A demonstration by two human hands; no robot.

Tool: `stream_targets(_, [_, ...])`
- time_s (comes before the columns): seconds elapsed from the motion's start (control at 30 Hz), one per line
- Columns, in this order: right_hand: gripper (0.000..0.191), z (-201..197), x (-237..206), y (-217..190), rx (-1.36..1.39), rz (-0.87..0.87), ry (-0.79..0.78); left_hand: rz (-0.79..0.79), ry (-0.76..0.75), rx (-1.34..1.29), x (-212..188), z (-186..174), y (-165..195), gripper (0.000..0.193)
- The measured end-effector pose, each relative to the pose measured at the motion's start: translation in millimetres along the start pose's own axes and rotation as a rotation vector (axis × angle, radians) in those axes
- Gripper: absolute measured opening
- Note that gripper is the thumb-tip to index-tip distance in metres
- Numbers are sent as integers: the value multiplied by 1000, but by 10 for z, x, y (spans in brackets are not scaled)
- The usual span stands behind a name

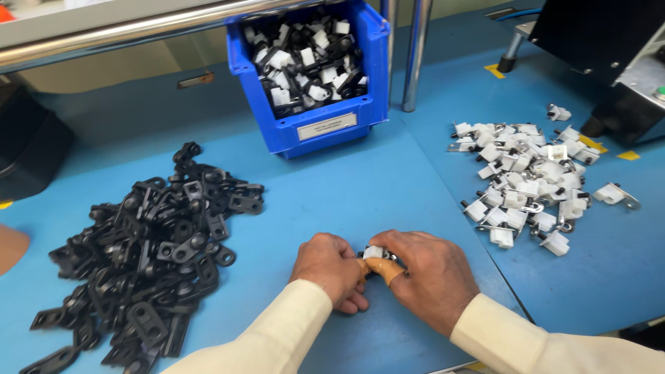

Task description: The person sits at a factory workbench assembling small plastic parts. They pick a black plastic bracket and a white plastic fitting, press the fitting into the bracket by hand, and place the assembled unit aside, repeating the cycle with new parts from the piles and bin on the bench.

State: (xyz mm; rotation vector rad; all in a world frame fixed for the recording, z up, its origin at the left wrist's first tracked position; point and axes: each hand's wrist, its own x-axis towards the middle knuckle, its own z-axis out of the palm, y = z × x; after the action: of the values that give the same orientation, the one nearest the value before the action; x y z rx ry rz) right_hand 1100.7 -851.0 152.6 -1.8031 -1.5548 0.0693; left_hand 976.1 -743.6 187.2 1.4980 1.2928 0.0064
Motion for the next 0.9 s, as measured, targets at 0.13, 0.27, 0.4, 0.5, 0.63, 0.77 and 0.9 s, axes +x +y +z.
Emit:
stream_targets(0.13, [31, 80, 144, 82, 16, -4, 7, -38, -31, -73, 188, -65, 5, 17])
stream_targets(0.27, [34, 69, 305, 188, 15, -99, 14, -51, -31, -164, 316, -86, 82, 22])
stream_targets(0.4, [34, 1, 442, 317, 6, -164, -48, -60, -69, -212, 477, -105, 177, 19])
stream_targets(0.5, [38, -6, 586, 365, -15, -142, -115, -81, -86, -232, 590, -156, 237, 19])
stream_targets(0.63, [44, 1, 770, 345, -51, -111, -153, -46, -64, -188, 721, -243, 310, 19])
stream_targets(0.77, [36, -6, 1038, 314, -108, 31, -228, 80, -11, 40, 857, -296, 441, 21])
stream_targets(0.9, [27, 12, 1235, 335, -53, 322, -295, 73, -13, -64, 938, -304, 432, 15])
